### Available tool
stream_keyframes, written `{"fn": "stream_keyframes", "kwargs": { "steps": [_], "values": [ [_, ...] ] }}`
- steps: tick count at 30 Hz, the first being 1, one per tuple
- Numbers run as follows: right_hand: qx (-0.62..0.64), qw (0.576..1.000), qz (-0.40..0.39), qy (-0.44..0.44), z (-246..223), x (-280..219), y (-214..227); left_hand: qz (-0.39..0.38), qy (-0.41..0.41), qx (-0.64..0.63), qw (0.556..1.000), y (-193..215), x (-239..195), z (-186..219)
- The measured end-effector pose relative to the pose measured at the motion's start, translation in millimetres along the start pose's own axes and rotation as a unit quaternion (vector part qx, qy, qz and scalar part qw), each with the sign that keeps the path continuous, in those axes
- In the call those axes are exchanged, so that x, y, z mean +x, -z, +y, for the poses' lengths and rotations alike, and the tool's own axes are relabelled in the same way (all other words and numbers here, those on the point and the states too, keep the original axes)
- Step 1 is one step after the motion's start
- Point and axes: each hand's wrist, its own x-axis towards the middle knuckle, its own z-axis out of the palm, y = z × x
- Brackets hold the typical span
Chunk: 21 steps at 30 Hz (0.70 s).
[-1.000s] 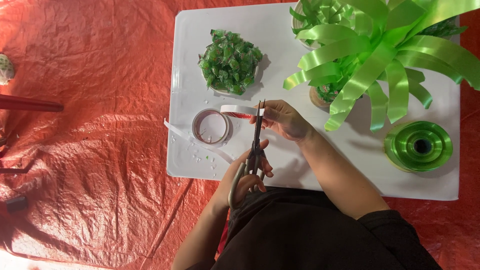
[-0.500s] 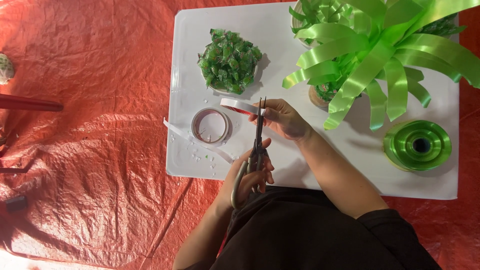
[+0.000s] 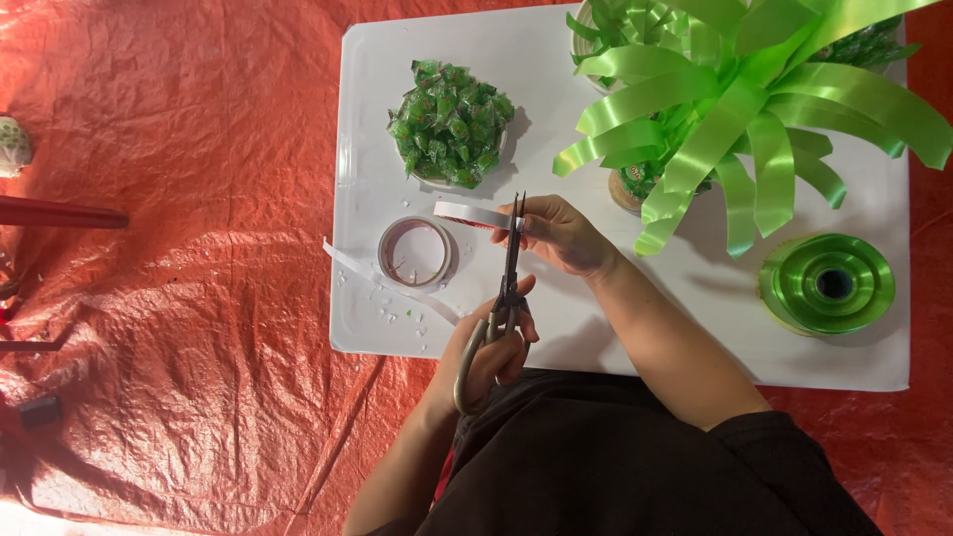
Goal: The person assembles a decorative pineapple-shaped gift using a plastic cup, green candies, ribbon, and tape. They attach candies to the cup with tape and arrange a green ribbon on top to resemble pineapple leaves.
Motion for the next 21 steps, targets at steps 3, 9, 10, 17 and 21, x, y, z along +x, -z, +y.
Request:
{"fn": "stream_keyframes", "kwargs": {
  "steps": [3,9,10,17,21],
  "values": [
    [0.002,1.0,-0.005,0.004,-1.3,0.6,0.6,0.0,-0.012,-0.026,1.0,-6.4,-0.1,9.6],
    [0.009,1.0,-0.01,0.008,-3.6,-0.2,1.4,-0.024,-0.06,-0.035,0.997,-6.0,3.1,10.3],
    [0.009,1.0,-0.01,0.009,-2.5,-1.0,1.6,-0.025,-0.06,-0.035,0.997,-5.4,2.3,8.2],
    [0.032,0.999,0.008,-0.015,-5.7,1.5,-8.4,-0.019,-0.034,0.005,0.999,11.4,1.5,-1.1],
    [0.054,0.998,0.006,-0.013,-22.2,1.7,-24.1,-0.051,-0.042,0.001,0.998,21.9,5.9,-8.5]
  ]
}}
